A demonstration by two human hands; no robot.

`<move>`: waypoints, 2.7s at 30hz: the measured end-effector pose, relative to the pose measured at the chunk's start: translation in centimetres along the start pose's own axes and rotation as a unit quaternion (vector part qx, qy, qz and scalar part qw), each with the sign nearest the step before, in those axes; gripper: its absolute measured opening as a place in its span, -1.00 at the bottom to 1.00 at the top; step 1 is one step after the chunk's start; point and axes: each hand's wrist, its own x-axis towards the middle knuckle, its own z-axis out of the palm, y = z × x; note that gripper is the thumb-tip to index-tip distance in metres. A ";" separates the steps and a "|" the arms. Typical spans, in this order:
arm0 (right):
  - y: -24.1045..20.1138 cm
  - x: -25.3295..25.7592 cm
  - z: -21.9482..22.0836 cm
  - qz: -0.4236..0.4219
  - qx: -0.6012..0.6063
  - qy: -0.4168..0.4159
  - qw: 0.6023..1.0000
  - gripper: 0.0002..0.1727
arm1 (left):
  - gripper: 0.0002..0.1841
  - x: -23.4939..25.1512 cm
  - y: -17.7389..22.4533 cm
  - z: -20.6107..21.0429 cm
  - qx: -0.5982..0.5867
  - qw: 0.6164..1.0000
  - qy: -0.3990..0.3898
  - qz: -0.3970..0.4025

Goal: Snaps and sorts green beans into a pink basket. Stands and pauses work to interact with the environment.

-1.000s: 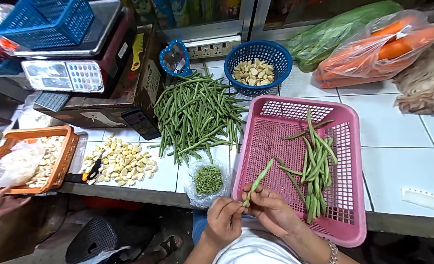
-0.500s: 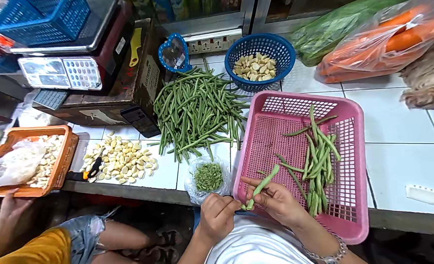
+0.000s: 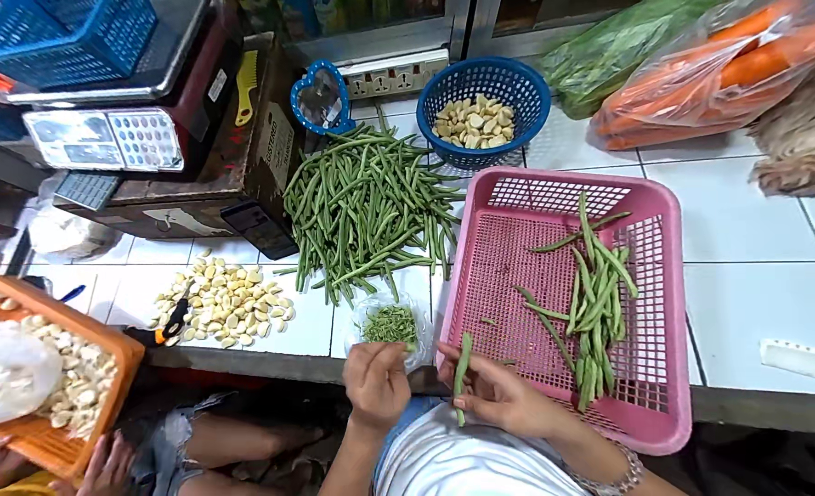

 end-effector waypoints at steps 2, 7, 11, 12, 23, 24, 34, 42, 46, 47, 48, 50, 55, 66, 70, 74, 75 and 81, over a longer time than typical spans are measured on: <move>0.3 -0.1 -0.2 0.010 -0.004 0.034 0.999 -0.40 | -0.81 0.9 -0.4 -0.7 0.005 0.999 0.034 -0.014; 0.2 -0.1 -1.1 0.069 -0.088 0.148 0.983 -0.53 | -0.85 -0.9 -0.9 -1.0 0.140 0.976 -0.103 -0.133; 0.3 -0.1 -0.7 0.079 -0.162 0.137 0.974 -0.56 | -0.71 -1.8 1.7 0.0 -0.043 0.919 -0.260 -0.292; 0.3 -0.1 -0.3 0.066 -0.191 0.125 0.971 -0.59 | -0.65 -1.9 2.5 0.4 -0.103 0.912 -0.267 -0.293; -0.9 -0.1 -3.4 0.088 -0.248 0.147 0.954 -0.51 | -0.80 9.8 -0.5 2.3 0.118 0.983 -0.115 0.084; -1.1 -0.1 -4.3 0.140 -0.265 0.132 0.945 -0.51 | -0.69 11.5 -1.2 1.9 0.143 0.981 -0.130 0.028; 0.2 0.4 -13.3 0.292 -0.451 0.205 0.818 -0.53 | -0.79 5.2 0.8 3.8 -0.033 0.954 -0.298 0.027; 3.5 3.6 -14.0 0.292 -0.461 0.158 0.823 -0.65 | -0.83 2.2 2.1 3.5 -0.115 0.956 -0.271 -0.009; 2.4 3.7 -11.4 0.244 -0.440 0.148 0.852 -0.64 | -0.82 1.2 1.7 3.3 -0.065 0.962 -0.262 -0.035; 2.5 3.7 -10.8 0.233 -0.463 0.139 0.844 -0.63 | -0.82 1.0 1.7 3.2 -0.053 0.960 -0.270 -0.041; 2.8 3.6 -10.5 0.231 -0.493 0.132 0.828 -0.59 | -0.82 0.9 1.7 3.1 -0.044 0.958 -0.280 -0.046; 3.7 3.8 -10.7 0.251 -0.544 0.131 0.790 -0.55 | -0.82 0.6 1.8 3.0 -0.043 0.955 -0.288 -0.056; 3.9 3.8 -11.9 0.310 -0.582 0.100 0.745 -0.63 | -0.82 0.0 2.1 2.7 -0.045 0.953 -0.290 -0.079; 0.4 1.9 -4.0 -0.118 -0.457 0.144 0.870 -0.75 | -0.73 0.3 3.3 3.0 -0.034 0.975 -0.219 -0.024; 1.1 2.0 -1.6 -0.240 -0.561 0.163 0.775 -0.81 | -0.80 0.5 2.8 2.4 0.016 0.971 -0.235 0.046; 1.3 2.4 -0.4 -0.230 -0.591 0.125 0.763 -0.81 | -0.89 1.0 1.9 1.5 0.122 0.939 -0.309 0.092; 1.3 2.6 -0.2 -0.226 -0.594 0.118 0.763 -0.82 | -0.92 1.3 1.8 1.3 0.153 0.920 -0.344 0.105; 1.1 3.3 -0.3 -0.254 -0.556 0.118 0.783 -0.87 | -0.87 1.6 0.0 0.8 0.071 0.941 -0.321 0.080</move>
